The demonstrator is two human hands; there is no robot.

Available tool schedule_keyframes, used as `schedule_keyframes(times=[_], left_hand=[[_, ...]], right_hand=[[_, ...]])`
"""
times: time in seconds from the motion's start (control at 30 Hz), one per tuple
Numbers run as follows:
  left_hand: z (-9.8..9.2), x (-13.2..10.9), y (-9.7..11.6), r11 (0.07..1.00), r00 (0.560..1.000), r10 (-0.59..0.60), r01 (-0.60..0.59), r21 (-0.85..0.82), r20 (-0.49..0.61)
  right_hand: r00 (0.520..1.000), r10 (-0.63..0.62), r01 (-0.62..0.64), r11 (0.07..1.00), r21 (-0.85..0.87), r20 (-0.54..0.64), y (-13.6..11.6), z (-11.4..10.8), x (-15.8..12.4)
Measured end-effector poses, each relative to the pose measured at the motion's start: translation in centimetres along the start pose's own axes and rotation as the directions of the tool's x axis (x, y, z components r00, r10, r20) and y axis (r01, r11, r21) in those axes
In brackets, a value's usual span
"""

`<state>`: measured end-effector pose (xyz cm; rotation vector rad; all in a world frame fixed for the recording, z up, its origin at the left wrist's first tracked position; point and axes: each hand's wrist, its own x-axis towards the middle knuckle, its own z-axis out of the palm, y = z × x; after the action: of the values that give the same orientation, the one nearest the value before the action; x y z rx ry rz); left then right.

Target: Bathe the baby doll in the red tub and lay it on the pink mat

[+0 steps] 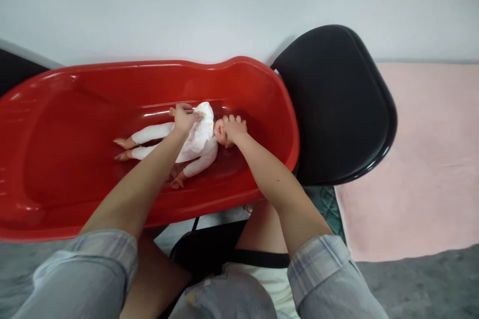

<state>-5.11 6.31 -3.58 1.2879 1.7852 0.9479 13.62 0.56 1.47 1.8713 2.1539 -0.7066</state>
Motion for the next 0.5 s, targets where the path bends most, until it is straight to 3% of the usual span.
schedule_keyframes(times=[0.03, 0.1, 0.2, 0.3, 0.37, 0.5], left_hand=[[0.9, -0.4, -0.2, 0.996, 0.999, 0.023, -0.021, -0.082, 0.025], [2.1, -1.0, -0.4, 0.988, 0.972, 0.113, -0.087, -0.131, 0.204], [2.7, -1.6, -0.3, 0.968, 0.854, 0.250, -0.212, -0.133, 0.456], [2.3, -1.7, -0.3, 0.935, 0.781, 0.326, -0.349, -0.061, 0.533], [2.0, -1.9, -0.5, 0.921, 0.781, 0.330, -0.389, 0.000, 0.530], [1.2, -3.3, -0.8, 0.929, 0.870, 0.282, -0.352, 0.111, 0.403]], right_hand=[[1.000, 0.000, 0.000, 1.000, 0.002, 0.008, 0.0, -0.2, -0.1], [1.000, -0.003, 0.002, 1.000, 0.007, 0.014, -0.1, -0.4, -0.3], [1.000, -0.010, 0.010, 1.000, 0.000, 0.025, -0.1, -0.5, -0.3], [1.000, -0.013, 0.013, 1.000, -0.011, 0.027, -0.1, -0.4, -0.2], [1.000, -0.014, 0.014, 1.000, -0.016, 0.022, -0.1, -0.4, -0.2], [0.999, -0.010, 0.010, 1.000, -0.010, 0.031, -0.2, -0.5, -0.2]])
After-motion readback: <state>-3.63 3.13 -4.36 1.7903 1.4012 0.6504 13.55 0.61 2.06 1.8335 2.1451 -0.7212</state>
